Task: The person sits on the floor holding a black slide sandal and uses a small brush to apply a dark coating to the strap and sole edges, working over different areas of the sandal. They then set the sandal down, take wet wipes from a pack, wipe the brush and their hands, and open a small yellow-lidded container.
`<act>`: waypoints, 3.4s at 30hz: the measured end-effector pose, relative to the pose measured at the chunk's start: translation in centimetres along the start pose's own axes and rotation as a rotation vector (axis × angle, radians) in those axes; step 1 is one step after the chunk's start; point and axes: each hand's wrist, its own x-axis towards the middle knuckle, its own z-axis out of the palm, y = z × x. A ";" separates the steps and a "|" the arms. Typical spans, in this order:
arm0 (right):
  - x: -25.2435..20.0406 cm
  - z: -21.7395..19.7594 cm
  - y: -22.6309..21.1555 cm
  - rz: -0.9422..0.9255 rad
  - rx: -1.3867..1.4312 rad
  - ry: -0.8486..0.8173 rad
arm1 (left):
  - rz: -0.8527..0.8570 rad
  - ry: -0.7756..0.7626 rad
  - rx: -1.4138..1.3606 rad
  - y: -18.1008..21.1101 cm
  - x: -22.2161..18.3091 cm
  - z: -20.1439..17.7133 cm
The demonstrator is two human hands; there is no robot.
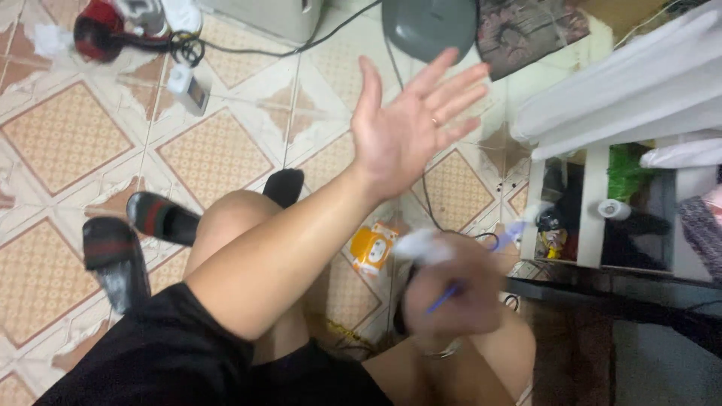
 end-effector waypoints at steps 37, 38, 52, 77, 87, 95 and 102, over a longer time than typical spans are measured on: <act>3.0 1.2 2.0 0.125 -0.413 0.194 | -0.235 -0.340 0.163 -4.6 -3.1 0.4; 2.6 1.3 1.7 0.126 -0.305 0.142 | -0.250 -0.304 0.179 -4.0 -3.0 0.7; 2.2 -1.1 4.6 0.044 -0.181 0.038 | -0.385 -0.069 0.018 -3.6 -4.8 0.6; -4.2 -25.9 -20.8 0.233 -0.334 1.027 | -0.445 0.146 0.760 -8.0 -2.5 -2.2; -4.7 -41.1 -20.2 1.341 -0.878 0.546 | -0.427 -0.258 1.559 -12.2 -8.3 -5.2; -1.7 -39.3 -18.2 1.208 -1.558 -0.093 | -0.195 -0.421 1.290 -13.5 -13.6 -0.3; -0.1 -38.4 -18.2 1.053 -1.154 -0.120 | -0.481 -0.174 1.277 -14.0 -15.1 5.1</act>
